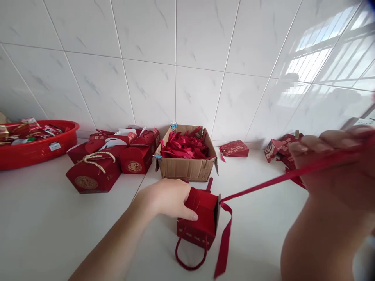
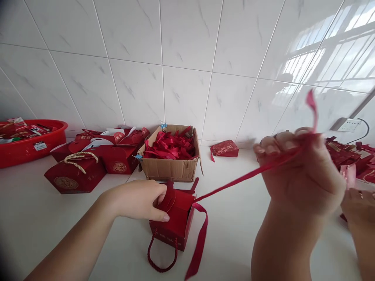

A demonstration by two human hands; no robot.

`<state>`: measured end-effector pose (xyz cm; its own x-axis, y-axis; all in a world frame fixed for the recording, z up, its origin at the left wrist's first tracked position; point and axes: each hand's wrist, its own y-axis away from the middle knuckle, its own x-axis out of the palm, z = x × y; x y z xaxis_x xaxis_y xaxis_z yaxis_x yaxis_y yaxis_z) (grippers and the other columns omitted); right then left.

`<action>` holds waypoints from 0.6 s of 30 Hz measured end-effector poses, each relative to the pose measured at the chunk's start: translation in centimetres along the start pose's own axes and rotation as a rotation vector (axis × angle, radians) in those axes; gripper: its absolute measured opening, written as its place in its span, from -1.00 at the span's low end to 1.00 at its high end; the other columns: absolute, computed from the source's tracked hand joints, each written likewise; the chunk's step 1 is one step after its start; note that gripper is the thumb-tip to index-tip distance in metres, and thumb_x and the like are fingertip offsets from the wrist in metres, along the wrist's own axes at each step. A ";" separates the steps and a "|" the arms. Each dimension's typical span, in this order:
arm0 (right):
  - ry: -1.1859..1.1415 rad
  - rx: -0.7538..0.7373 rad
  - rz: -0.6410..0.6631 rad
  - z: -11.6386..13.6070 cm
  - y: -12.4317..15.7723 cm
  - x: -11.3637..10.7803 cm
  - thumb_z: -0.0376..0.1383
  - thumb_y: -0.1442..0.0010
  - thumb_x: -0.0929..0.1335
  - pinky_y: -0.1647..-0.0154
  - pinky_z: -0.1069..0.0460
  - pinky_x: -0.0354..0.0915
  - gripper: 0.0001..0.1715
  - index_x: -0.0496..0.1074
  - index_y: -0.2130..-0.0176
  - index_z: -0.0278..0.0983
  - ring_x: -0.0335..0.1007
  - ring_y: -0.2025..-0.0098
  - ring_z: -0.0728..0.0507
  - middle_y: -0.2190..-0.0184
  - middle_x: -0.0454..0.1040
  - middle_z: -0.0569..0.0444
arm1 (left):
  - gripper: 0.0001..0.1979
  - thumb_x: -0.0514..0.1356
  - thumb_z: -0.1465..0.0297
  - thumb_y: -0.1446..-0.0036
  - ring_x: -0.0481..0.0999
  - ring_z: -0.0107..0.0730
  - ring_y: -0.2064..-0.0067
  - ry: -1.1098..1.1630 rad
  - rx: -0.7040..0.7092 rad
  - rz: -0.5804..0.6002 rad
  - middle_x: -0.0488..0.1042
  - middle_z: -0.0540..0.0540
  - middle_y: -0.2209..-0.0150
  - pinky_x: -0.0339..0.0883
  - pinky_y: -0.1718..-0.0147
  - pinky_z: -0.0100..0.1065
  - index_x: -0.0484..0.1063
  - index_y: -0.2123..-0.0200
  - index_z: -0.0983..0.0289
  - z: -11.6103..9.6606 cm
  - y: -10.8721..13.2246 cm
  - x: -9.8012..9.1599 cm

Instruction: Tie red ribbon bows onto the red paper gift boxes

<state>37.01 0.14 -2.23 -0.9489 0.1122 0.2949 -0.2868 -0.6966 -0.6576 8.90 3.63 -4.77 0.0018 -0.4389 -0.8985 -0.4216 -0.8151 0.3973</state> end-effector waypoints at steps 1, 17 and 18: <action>0.036 -0.004 -0.035 0.1 0.0 -0.5 0.01 -0.24 0.24 0.11 -0.12 0.28 -0.76 0.48 0.34 0.23 0.24 -0.11 -0.24 0.29 0.47 0.11 | -0.66 0.15 0.03 0.10 0.41 -0.22 0.44 0.003 0.017 -0.013 0.48 0.10 0.38 0.03 0.63 -0.35 0.27 0.47 0.20 0.1 0.0 0.0; 0.468 0.400 0.977 -4.7 0.8 6.5 -0.33 -0.09 0.38 0.36 0.08 0.30 -0.91 0.50 0.31 -0.26 0.40 0.35 -0.04 0.35 0.53 0.08 | -0.74 0.04 0.21 -0.15 0.55 -0.26 0.31 0.284 0.057 0.151 0.62 0.10 0.37 0.31 0.37 -0.36 0.33 0.47 0.23 3.2 -0.9 -1.1; 0.532 0.417 1.046 -5.2 0.9 7.0 -0.33 -0.09 0.37 0.34 0.09 0.30 -0.89 0.52 0.33 -0.27 0.41 0.33 -0.04 0.33 0.54 0.08 | -0.73 0.02 0.21 -0.16 0.56 -0.25 0.31 0.284 0.047 0.163 0.62 0.11 0.37 0.32 0.35 -0.34 0.30 0.49 0.23 3.2 -1.0 -1.1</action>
<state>29.40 3.94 -4.39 -0.6600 -0.4265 -0.6185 0.6096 -0.7852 -0.1090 6.43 6.10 -4.79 0.1812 -0.6557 -0.7330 -0.4783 -0.7100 0.5169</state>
